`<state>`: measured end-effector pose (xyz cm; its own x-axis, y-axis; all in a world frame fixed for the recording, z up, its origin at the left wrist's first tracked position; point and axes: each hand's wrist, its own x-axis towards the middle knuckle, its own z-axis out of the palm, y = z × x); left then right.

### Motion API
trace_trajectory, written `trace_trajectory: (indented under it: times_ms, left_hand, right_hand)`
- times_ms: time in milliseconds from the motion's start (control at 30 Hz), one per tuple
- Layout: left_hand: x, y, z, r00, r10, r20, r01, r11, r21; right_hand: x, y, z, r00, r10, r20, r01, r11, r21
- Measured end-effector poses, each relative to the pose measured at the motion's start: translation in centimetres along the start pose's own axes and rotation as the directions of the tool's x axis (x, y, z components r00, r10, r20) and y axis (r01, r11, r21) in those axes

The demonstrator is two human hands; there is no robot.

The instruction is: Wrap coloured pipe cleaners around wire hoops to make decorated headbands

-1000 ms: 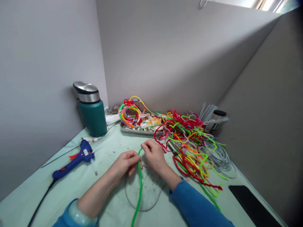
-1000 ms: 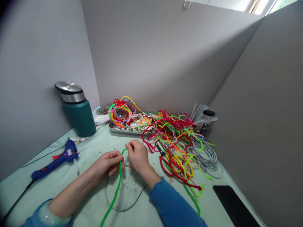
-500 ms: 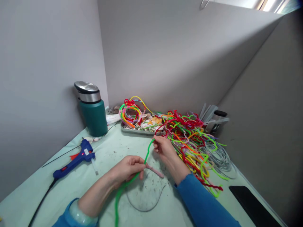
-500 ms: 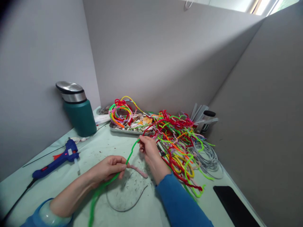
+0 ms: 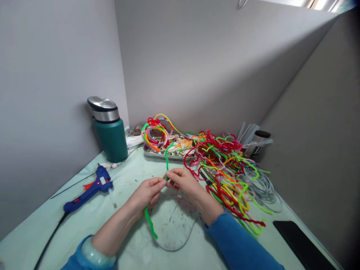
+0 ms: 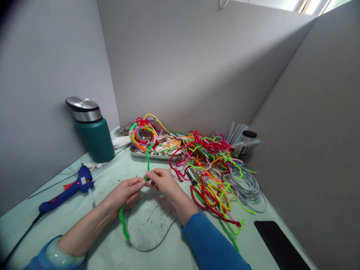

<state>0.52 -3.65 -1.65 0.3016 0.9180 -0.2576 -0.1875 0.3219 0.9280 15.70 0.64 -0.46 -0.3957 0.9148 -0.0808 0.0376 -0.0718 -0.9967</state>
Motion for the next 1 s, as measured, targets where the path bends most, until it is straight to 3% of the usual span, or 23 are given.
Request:
trace_trajectory:
  times_ms: [133,333,667,800,933,1000]
  left_hand:
    - [-0.1,0.0,0.1,1.000,-0.001,-0.016,0.001,1.000,0.012]
    - [-0.2,0.1,0.1,1.000,-0.020,0.021,0.018,0.998,0.064]
    - [-0.4,0.2,0.2,0.993,-0.052,0.107,0.043,0.996,0.082]
    - [-0.2,0.1,0.1,0.997,-0.034,0.065,0.027,0.995,0.091]
    - [-0.1,-0.1,0.0,1.000,-0.018,0.002,0.018,0.998,0.066]
    - [0.0,-0.1,-0.1,1.000,-0.015,-0.018,0.016,0.998,0.055]
  right_hand:
    - [0.3,0.3,0.3,0.993,-0.051,-0.110,0.059,0.996,0.070]
    - [1.0,-0.4,-2.1,0.947,-0.058,-0.317,0.130,0.968,0.212]
    - [1.6,-0.2,-3.8,0.900,-0.073,-0.431,0.196,0.948,0.249]
    - [1.3,-0.4,-3.5,0.921,-0.055,-0.386,0.161,0.956,0.247]
    - [0.8,-0.3,-2.1,0.983,-0.043,-0.178,0.067,0.988,0.136]
    - [0.5,-0.1,-1.1,0.993,-0.076,-0.090,0.079,0.996,0.028]
